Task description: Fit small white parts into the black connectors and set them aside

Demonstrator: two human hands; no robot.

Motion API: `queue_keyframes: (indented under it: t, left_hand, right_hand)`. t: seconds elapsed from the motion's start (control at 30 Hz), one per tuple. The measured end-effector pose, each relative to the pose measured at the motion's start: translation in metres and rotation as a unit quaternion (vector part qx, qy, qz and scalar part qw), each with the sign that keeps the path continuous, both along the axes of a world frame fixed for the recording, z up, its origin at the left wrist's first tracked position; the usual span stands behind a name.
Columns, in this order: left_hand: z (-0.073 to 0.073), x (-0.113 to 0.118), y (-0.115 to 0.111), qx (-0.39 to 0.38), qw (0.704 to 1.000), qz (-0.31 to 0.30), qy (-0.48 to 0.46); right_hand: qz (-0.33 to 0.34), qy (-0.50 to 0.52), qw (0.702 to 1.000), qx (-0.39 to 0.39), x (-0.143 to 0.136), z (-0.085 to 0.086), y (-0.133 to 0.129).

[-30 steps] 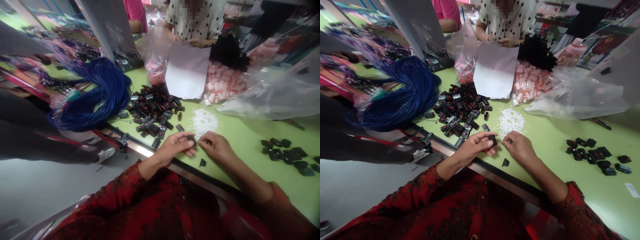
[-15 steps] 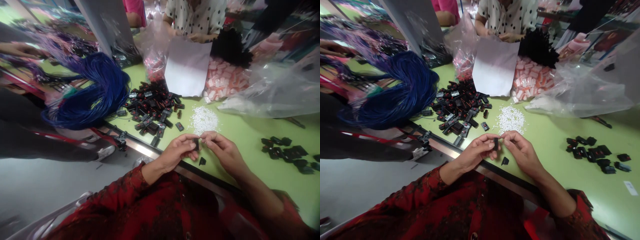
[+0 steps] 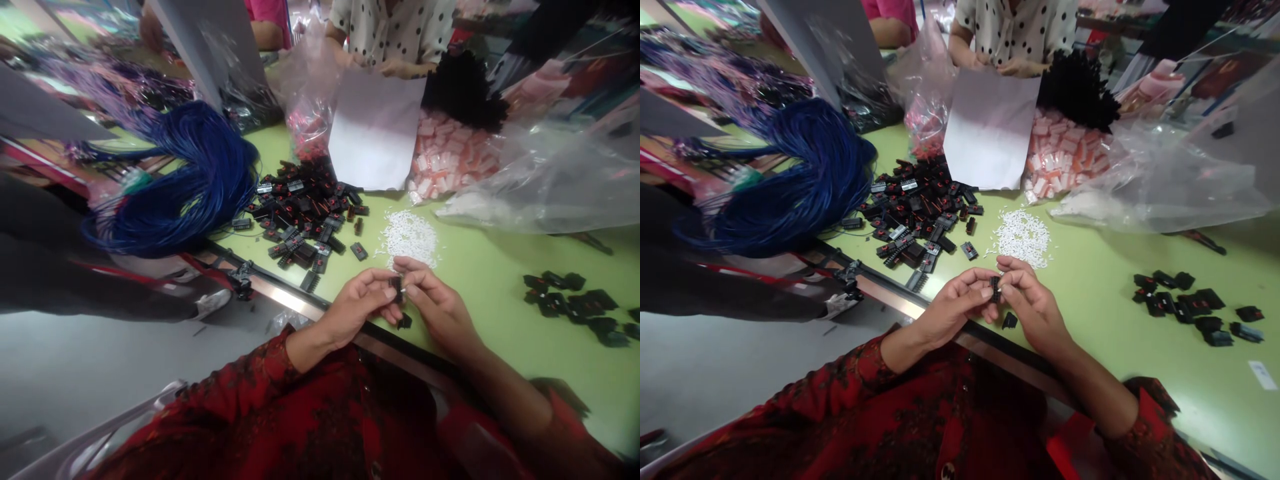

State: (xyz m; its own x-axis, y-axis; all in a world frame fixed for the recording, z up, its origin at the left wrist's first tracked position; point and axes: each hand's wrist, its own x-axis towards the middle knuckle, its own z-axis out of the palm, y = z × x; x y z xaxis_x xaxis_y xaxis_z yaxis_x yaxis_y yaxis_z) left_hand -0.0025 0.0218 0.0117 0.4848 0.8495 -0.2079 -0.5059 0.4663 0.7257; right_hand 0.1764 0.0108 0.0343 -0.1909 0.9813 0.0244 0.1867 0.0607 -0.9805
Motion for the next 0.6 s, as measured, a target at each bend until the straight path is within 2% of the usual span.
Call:
queue_keyframes:
  t: [0.33, 0.6]
  left_hand:
    - [-0.0018, 0.0012, -0.0018, 0.020, 0.999, 0.017, 0.023]
    - [-0.0048, 0.0008, -0.0068, 0.078, 0.996, 0.007, 0.049]
  right_hand:
    - [-0.018, -0.053, 0.996, 0.069, 0.0003, -0.0067, -0.0003]
    - [-0.010, 0.044, 0.997, -0.063, -0.0025, -0.0073, -0.0028]
